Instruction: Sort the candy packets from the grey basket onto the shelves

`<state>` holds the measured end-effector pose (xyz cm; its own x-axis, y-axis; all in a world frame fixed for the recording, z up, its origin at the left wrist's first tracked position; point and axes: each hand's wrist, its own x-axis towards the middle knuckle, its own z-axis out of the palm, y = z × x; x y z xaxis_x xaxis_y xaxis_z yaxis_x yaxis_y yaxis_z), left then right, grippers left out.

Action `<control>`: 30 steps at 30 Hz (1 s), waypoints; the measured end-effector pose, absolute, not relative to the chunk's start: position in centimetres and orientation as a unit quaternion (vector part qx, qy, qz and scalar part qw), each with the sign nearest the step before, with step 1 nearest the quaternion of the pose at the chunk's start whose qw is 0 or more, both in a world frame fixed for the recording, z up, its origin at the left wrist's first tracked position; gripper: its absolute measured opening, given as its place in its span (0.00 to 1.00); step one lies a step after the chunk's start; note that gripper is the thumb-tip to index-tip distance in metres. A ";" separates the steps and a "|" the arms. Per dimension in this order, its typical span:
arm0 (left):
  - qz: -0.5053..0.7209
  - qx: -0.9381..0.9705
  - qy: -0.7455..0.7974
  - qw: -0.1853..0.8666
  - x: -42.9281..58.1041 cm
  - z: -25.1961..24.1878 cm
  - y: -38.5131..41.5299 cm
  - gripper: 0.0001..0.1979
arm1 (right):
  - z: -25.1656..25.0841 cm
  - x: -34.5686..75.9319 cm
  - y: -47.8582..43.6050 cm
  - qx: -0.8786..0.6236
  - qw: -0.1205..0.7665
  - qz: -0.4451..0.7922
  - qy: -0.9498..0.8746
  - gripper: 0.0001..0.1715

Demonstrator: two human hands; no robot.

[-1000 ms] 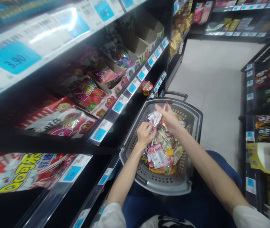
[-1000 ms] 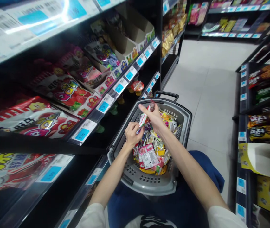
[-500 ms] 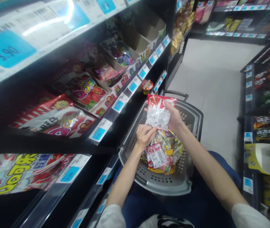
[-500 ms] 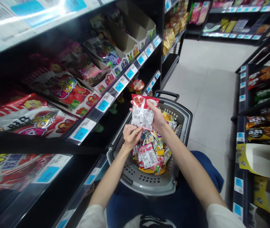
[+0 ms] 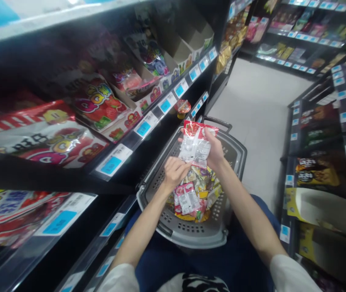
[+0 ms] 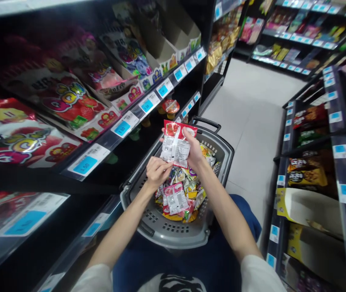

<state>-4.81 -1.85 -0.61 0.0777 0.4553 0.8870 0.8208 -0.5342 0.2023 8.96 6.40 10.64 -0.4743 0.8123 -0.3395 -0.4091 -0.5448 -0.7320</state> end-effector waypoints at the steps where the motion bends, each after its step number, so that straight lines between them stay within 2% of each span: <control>1: -0.510 -0.713 -0.449 0.176 -4.8 -0.6 -1.8 0.05 | 10.6 9.0 6.4 -0.352 0.378 0.803 -0.296 0.26; 7: -0.493 -0.718 -0.463 0.164 -4.9 -0.4 -1.8 0.07 | 10.8 9.0 6.4 -0.339 0.343 0.817 -0.316 0.27; 13: -0.471 -0.725 -0.482 0.141 -4.8 -0.3 -1.7 0.05 | 10.8 9.1 6.4 -0.325 0.300 0.830 -0.339 0.29; 30: -0.459 -0.743 -0.461 0.156 -5.1 -0.6 -1.8 0.03 | 10.3 9.5 6.2 -0.341 0.314 0.817 -0.343 0.25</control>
